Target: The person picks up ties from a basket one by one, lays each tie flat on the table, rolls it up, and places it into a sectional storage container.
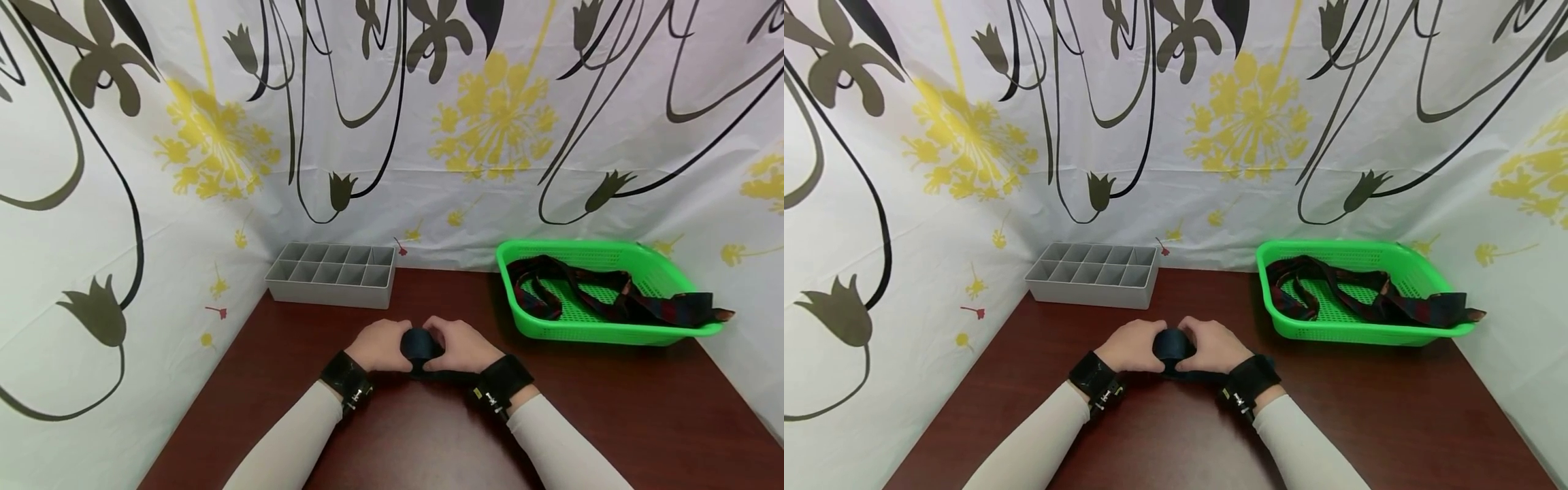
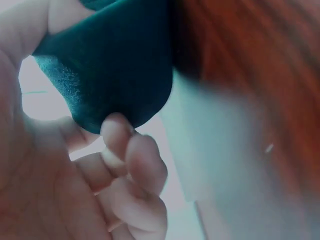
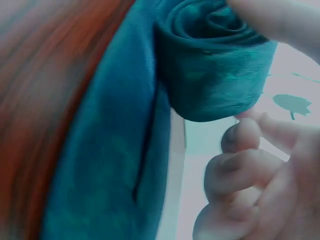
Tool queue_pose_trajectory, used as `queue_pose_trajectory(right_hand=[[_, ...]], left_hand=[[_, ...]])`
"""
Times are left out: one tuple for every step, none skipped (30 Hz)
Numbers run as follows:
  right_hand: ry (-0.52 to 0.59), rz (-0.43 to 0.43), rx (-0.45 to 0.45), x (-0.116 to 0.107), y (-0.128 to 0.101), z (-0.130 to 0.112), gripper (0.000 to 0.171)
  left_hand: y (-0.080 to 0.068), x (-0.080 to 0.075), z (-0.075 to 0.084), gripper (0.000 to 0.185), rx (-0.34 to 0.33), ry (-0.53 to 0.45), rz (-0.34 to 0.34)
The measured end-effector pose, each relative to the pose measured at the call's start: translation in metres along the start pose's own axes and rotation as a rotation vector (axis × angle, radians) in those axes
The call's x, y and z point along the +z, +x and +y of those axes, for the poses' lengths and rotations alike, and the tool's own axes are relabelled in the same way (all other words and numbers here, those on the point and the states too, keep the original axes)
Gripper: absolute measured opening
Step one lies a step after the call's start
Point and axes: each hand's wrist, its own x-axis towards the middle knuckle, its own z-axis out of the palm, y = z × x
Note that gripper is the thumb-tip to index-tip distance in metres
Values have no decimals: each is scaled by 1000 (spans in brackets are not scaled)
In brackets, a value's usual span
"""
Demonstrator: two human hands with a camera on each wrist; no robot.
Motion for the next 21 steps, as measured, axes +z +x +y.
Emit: queue_pose_trajectory(right_hand=[[13, 7, -16, 0, 0, -1, 49], [13, 12, -23, 0, 1, -1, 46], [7, 14, -26, 0, 1, -1, 42], [-3, 11, -21, 0, 1, 0, 38], [-18, 2, -9, 0, 2, 2, 34], [-33, -12, 7, 1, 2, 3, 32], [-46, -29, 25, 1, 1, 5, 31], [-52, -48, 38, 1, 1, 7, 30], [-56, -64, 46, 2, 1, 8, 30], [-62, -77, 51, 2, 0, 9, 31], [-60, -84, 54, 2, 0, 9, 33], [-50, -84, 48, 1, 0, 8, 36], [-39, -78, 36, 1, 0, 7, 40], [-26, -67, 23, 0, -1, 4, 44], [-16, -51, 7, -1, -1, 2, 48], [-5, -32, -5, -1, 0, -1, 51], [3, -12, -14, -2, 0, -3, 52], [1, 5, -21, -2, 0, -5, 50], [-10, 18, -21, -3, 0, -6, 46], [-23, 27, -17, -2, 0, -6, 42], [-47, 30, -8, -2, 0, -5, 37]], left_hand=[[0, -1, 1, 46, 6, 21, 5], [-1, -2, 2, 48, 9, 34, 10], [-1, -2, 2, 49, 11, 39, 13], [-1, -2, 2, 51, 12, 29, 13], [-1, -2, 2, 52, 12, 11, 11], [-1, -1, 1, 53, 10, -14, 3], [0, 1, 1, 53, 8, -44, -4], [0, 2, 0, 54, 7, -71, -13], [0, 4, 0, 53, 9, -90, -20], [0, 5, 0, 51, 12, -101, -26], [0, 7, -1, 49, 13, -99, -28], [0, 8, -1, 47, 14, -88, -27], [0, 8, -1, 46, 15, -66, -21], [0, 7, 0, 45, 17, -41, -14], [0, 7, 0, 44, 17, -15, -7], [0, 6, 1, 44, 16, 7, -3], [-1, 5, 1, 45, 13, 21, 2], [-1, 3, 2, 46, 10, 23, 3], [-1, 2, 2, 47, 5, 13, 1], [-1, 1, 2, 49, 1, -8, -3], [-2, 1, 2, 50, -4, -35, -11]])
